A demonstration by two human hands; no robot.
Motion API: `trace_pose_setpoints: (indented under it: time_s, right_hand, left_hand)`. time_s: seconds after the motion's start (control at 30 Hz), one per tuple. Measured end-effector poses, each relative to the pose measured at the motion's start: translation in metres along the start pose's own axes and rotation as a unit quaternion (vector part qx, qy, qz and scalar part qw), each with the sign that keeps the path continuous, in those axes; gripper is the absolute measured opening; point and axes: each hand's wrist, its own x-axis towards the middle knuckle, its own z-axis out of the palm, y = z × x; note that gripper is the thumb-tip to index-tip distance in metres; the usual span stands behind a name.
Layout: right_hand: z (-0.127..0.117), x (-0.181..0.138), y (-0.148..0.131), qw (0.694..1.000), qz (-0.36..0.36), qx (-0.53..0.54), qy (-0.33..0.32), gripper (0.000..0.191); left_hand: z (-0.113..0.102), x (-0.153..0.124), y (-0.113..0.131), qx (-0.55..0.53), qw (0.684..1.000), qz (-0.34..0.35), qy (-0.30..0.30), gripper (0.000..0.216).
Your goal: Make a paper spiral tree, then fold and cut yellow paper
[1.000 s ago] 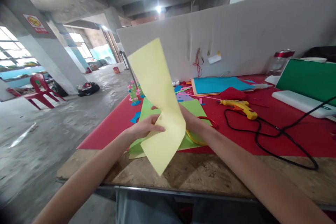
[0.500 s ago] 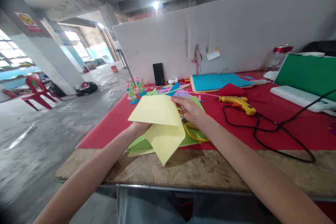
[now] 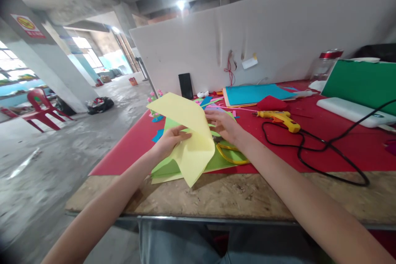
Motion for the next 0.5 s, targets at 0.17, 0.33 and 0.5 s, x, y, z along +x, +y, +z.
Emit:
trace_pose_setpoints:
  time_s: [0.17, 0.33, 0.5]
  right_hand:
    - [-0.003, 0.002, 0.006, 1.000, -0.012, 0.008, 0.014, 0.020]
    - [-0.007, 0.004, 0.015, 0.999, -0.004, 0.029, 0.036, 0.018]
    - [-0.006, 0.003, 0.019, 0.999, -0.016, 0.032, 0.015, 0.023]
  left_hand:
    - [-0.003, 0.006, -0.006, 0.172, 0.979, 0.063, 0.085, 0.031]
    - [-0.007, 0.007, -0.003, 0.230, 0.963, 0.090, 0.105, 0.021]
    - [-0.004, 0.003, 0.002, 0.277, 0.950, 0.092, 0.108, 0.024]
